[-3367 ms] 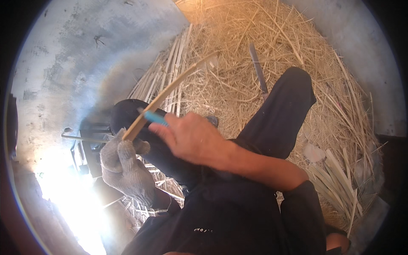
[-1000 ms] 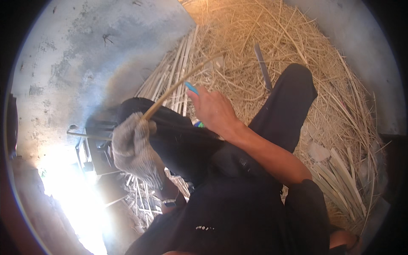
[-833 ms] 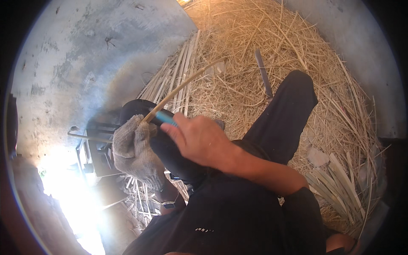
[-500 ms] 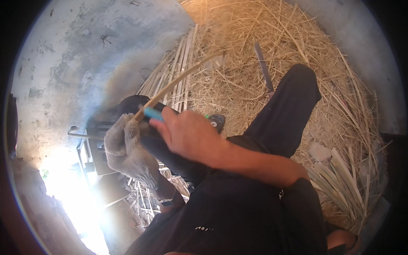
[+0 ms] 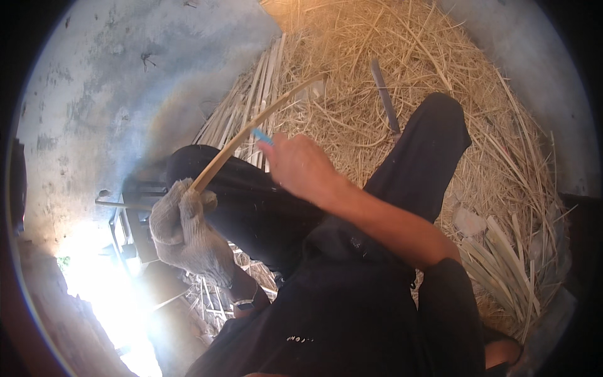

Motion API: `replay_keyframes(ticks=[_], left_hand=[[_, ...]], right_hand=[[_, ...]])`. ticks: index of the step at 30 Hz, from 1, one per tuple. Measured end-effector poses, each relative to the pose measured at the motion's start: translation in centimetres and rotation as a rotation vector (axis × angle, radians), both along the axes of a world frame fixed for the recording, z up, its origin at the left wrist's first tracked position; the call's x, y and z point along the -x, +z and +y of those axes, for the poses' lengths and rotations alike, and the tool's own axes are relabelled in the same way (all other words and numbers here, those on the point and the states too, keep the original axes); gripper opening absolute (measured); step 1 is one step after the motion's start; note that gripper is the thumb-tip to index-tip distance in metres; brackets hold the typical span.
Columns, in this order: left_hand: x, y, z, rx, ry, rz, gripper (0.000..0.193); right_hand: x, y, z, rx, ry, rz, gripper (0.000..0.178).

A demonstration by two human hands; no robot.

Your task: The person sits on a straw-covered floor and uses a utility knife to shave thin strips from a bamboo stick. They hold the stick with a gloved left hand and repeatedly scrape the blade along its length, producing fine shavings.

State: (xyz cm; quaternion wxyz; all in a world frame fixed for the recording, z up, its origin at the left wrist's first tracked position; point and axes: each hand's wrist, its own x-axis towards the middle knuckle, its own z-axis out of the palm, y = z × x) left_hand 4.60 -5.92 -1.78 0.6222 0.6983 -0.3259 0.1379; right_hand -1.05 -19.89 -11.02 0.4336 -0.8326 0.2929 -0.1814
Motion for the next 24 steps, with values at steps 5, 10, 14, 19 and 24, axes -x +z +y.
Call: replay_keyframes(ticks=[5,10,14,19,24], left_hand=[[-0.3,0.1,-0.6,0.005,-0.006,-0.052,0.016],[-0.1,-0.1,-0.5,-0.018,-0.004,-0.064,0.014],[-0.4,0.0,-1.1,0.033,0.016,-0.083,0.017],[0.1,0.1,-1.1,-0.019,0.067,-0.037,0.019],[-0.4,0.3,-1.0,-0.028,0.079,-0.077,0.019]], right_hand=[[0.7,2.7,1.7,0.023,0.043,-0.153,0.044],[-0.7,-1.2,-1.8,0.037,-0.005,-0.110,0.046],[-0.1,0.9,-0.4,-0.026,0.135,-0.131,0.051],[-2.1,-4.5,-5.9,0.074,0.005,-0.012,0.049],[-2.6,-4.1,-5.1,0.029,0.078,0.004,0.050]])
